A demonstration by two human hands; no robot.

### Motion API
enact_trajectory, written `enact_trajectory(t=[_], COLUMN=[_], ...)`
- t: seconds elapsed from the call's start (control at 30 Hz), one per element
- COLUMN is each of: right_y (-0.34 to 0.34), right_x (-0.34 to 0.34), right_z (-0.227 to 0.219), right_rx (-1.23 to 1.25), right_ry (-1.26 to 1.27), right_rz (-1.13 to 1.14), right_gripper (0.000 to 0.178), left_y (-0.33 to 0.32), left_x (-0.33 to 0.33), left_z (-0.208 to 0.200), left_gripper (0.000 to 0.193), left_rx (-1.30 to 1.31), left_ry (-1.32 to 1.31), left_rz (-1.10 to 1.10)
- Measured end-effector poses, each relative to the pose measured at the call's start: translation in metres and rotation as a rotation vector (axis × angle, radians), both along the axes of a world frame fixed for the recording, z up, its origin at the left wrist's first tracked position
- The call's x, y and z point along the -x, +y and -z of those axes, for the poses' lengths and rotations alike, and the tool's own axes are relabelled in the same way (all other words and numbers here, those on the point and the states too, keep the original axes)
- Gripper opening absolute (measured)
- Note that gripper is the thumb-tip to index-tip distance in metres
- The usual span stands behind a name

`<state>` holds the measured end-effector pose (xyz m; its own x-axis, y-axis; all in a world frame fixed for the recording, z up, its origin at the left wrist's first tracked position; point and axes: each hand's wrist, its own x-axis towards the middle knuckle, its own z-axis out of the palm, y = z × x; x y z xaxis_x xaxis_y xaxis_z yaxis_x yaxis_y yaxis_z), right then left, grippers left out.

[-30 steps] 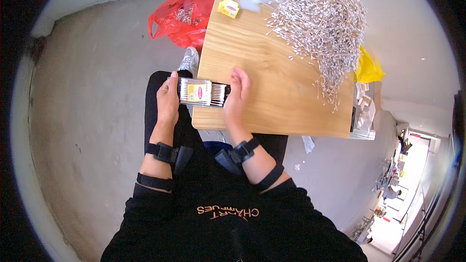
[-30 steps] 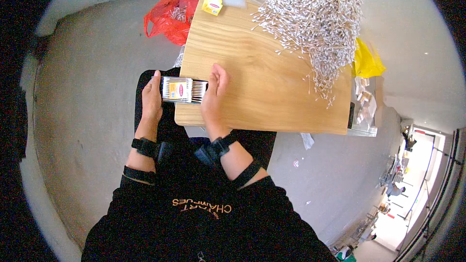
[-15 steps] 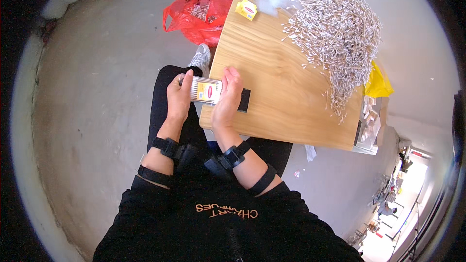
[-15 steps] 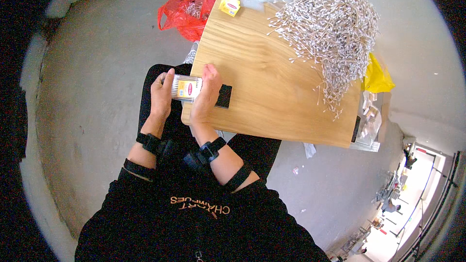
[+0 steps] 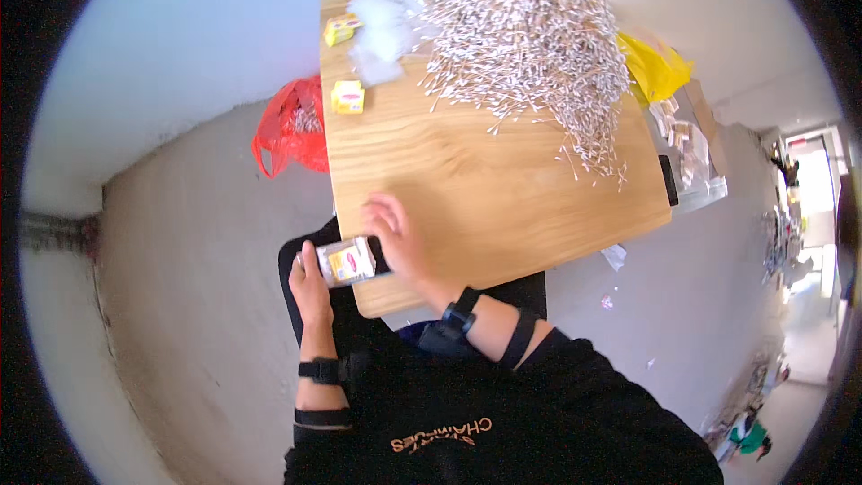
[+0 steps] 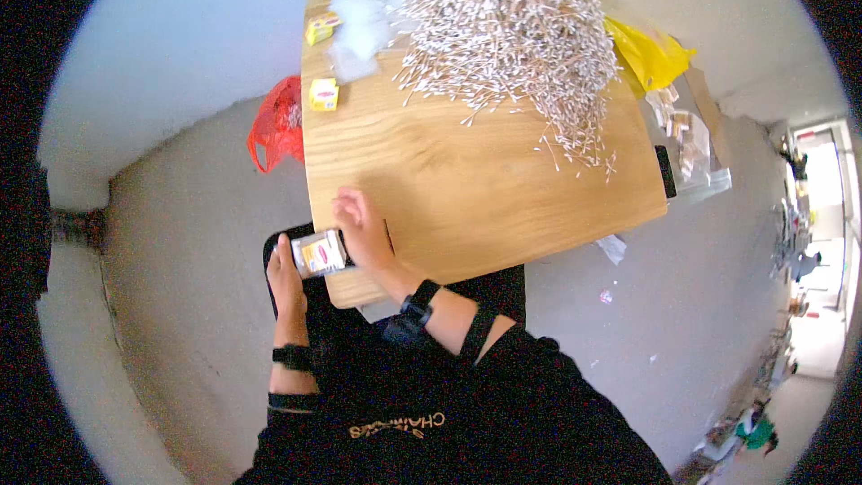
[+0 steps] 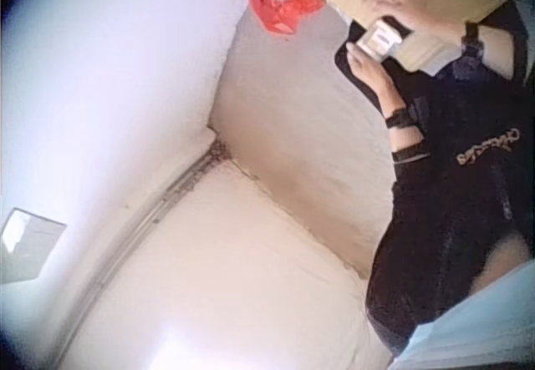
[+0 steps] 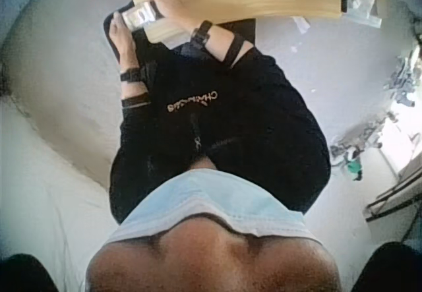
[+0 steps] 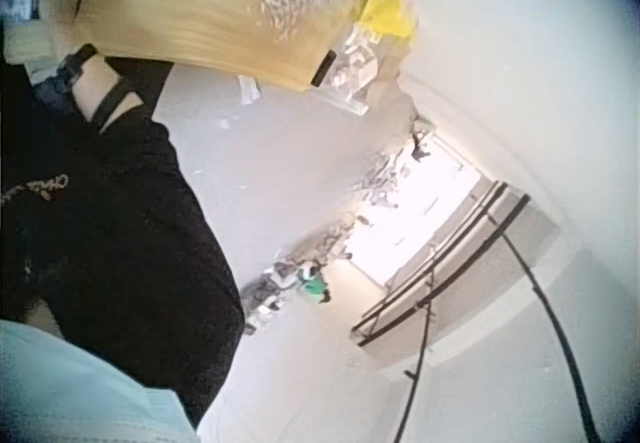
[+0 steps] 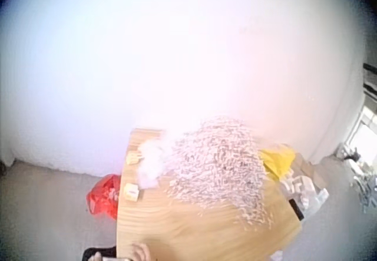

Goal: Packing cotton swabs into plastic containers and boxes.

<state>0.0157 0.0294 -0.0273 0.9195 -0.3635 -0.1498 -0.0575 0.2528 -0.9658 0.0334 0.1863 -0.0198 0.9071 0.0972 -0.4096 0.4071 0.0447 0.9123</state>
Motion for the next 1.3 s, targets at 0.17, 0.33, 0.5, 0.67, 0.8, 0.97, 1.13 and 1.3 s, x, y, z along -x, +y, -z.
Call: enact_trajectory(t=[0.17,0.33,0.5,0.67,0.8,0.97,1.13,1.3], right_y=[-0.135,-0.243,-0.256,-0.224,-0.191,-0.187,-0.194,-0.219], right_x=[-0.055,-0.087,-0.084,-0.044,0.005,0.055,0.065,0.051], right_z=[-0.006,-0.031,-0.028,-0.026,-0.036,-0.021,-0.024,-0.017], right_rx=[0.939,0.995,1.171,1.16,1.217,1.062,0.909,1.11], right_ry=[0.271,0.336,0.342,0.336,0.345,0.072,0.112,0.265], right_rz=[0.417,0.382,0.297,0.095,0.121,0.131,0.495,0.474], right_gripper=[0.05,0.044,0.042,0.037,0.033,0.037,0.034,0.031], left_y=[0.018,-0.03,-0.11,-0.178,-0.215,-0.233,-0.225,-0.222], left_x=[-0.001,0.005,0.0,-0.011,-0.012,-0.017,-0.006,0.038], left_z=[-0.002,-0.059,-0.076,-0.039,-0.022,-0.005,-0.003,-0.009], left_gripper=[0.048,0.066,0.078,0.096,0.094,0.083,0.075,0.08], left_rx=[-0.509,-0.873,-0.78,-0.848,-1.006,-0.993,-1.174,-1.172], left_ry=[-0.219,-0.719,-0.764,-0.858,-0.887,-1.046,-1.037,-0.925], left_rz=[0.063,0.165,0.518,0.787,0.799,0.706,0.854,0.831])
